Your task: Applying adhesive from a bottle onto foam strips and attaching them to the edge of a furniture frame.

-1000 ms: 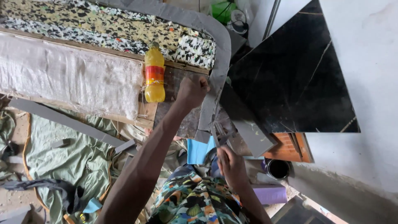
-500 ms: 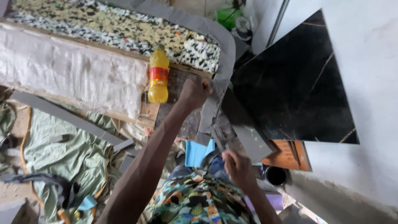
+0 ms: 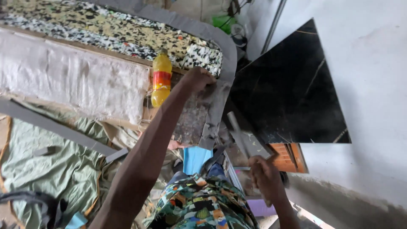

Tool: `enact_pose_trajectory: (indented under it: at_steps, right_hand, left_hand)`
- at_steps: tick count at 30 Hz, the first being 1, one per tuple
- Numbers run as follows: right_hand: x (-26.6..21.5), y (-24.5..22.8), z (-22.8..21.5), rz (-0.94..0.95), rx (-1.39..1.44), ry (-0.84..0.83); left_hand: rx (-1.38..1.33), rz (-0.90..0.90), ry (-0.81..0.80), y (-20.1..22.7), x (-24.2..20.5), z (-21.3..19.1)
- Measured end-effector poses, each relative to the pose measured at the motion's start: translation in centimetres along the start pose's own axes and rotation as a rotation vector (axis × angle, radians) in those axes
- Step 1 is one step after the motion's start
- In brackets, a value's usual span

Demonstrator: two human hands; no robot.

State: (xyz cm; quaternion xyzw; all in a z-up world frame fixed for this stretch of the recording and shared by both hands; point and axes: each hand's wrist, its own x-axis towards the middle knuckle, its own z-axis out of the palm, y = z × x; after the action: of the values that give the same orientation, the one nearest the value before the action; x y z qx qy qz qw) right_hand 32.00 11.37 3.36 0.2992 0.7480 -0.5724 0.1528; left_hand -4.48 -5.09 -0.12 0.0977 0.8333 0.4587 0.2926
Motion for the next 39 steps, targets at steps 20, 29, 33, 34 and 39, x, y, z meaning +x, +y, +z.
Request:
enact_pose_trajectory:
  at_steps: [20, 29, 33, 34, 39]
  right_hand:
    - [21.5, -12.6, -2.3, -0.299, 0.174, 0.139]
    - [31.1, -20.1, -5.3, -0.406, -0.051, -0.051]
    - [32.7, -21.6, -6.7, -0.411, -0.06, -0.079]
    - [33.2, -21.6, -7.1, -0.421, -0.075, -0.096]
    - [32.8, -23.2, -7.8, -0.4, -0.119, -0.187]
  left_hand:
    - [0.149, 0.168, 0.19, 4.2, -6.7, 3.0]
    - [0.325, 0.1, 0.675, 10.3, 7.7, 2.1]
    - [0.58, -0.002, 0.733, 9.6, 13.7, 3.0]
    - [0.677, -0.043, 0.72, 9.6, 14.3, 2.8]
    - [0.477, 0.003, 0.666, 7.3, 13.2, 2.8]
